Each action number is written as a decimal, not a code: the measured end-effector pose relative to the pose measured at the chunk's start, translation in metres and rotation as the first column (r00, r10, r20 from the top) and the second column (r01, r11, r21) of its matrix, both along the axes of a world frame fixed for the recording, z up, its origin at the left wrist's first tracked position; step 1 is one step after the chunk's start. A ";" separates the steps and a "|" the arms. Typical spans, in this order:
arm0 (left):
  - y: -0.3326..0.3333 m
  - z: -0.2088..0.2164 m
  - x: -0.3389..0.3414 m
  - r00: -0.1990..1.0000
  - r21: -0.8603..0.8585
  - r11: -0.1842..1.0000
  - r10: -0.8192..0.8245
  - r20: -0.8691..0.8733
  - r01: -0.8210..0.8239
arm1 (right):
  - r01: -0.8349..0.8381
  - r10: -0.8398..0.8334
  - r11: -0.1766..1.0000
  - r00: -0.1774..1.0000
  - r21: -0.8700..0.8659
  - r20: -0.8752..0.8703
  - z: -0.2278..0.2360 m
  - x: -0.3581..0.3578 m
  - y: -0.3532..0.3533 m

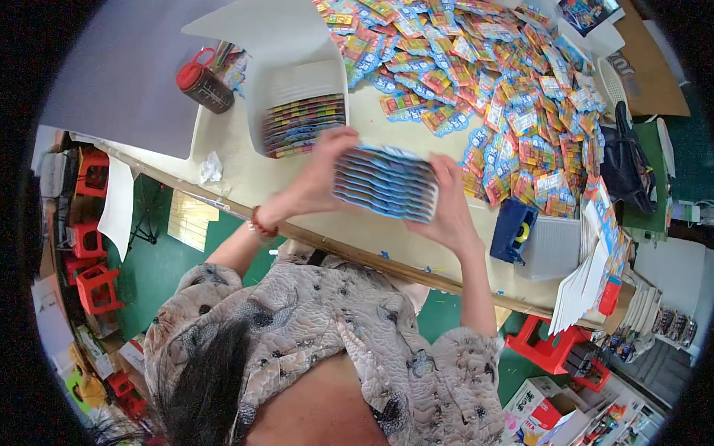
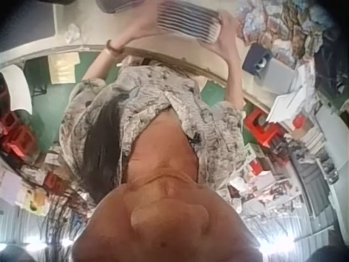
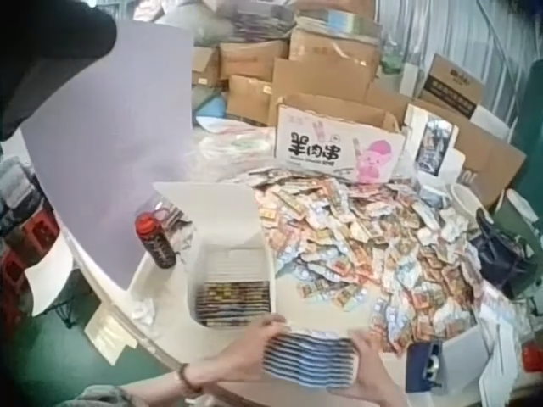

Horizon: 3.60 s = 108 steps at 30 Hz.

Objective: Packing small colorful product packets into cardboard display boxes at a workbench.

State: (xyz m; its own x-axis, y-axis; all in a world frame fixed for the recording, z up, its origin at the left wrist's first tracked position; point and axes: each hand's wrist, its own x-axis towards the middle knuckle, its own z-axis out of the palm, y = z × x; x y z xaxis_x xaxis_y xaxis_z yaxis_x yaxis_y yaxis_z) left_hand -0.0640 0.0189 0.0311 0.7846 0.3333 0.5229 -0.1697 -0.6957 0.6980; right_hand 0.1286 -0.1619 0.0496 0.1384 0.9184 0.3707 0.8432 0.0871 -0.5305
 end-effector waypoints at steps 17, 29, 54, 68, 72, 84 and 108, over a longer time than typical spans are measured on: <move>0.177 0.008 -0.043 0.896 0.125 0.899 0.433 -0.100 -0.421 | -0.168 0.143 0.985 0.910 0.029 0.389 0.023 -0.014 0.247; 0.185 -0.002 -0.047 0.851 0.259 0.858 0.494 -0.180 -0.443 | -0.174 0.157 0.985 0.865 -0.009 0.476 0.034 -0.031 0.264; 0.156 0.014 -0.048 0.757 0.605 0.736 0.572 -0.316 -0.303 | -0.171 0.117 0.980 0.908 0.102 0.402 0.017 -0.006 0.290; 0.147 0.003 -0.067 0.566 0.115 0.652 0.721 -0.399 -0.750 | 0.145 -0.268 0.926 0.902 0.347 0.338 0.013 -0.033 0.239; 0.139 -0.018 -0.062 0.590 0.214 0.719 0.674 -0.445 -0.661 | 0.199 -0.202 0.964 0.979 -0.179 0.003 -0.017 -0.007 0.214; 0.078 0.009 0.036 0.682 0.231 0.973 0.161 -0.713 0.011 | 0.624 -0.661 0.665 0.747 -0.410 0.065 0.010 -0.030 0.021; 0.009 -0.025 0.076 0.858 0.543 0.837 0.323 -0.399 -0.063 | 0.368 -0.209 0.919 0.760 -0.143 0.615 -0.005 0.022 0.086</move>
State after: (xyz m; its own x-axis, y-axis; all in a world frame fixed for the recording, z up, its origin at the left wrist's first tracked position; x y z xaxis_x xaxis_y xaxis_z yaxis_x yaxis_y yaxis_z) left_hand 0.0123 0.0277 0.0056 0.9187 0.3019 0.2545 0.2536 -0.9452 0.2058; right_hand 0.1507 -0.0761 0.0446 0.2447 0.9390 0.2416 0.9570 -0.2739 0.0952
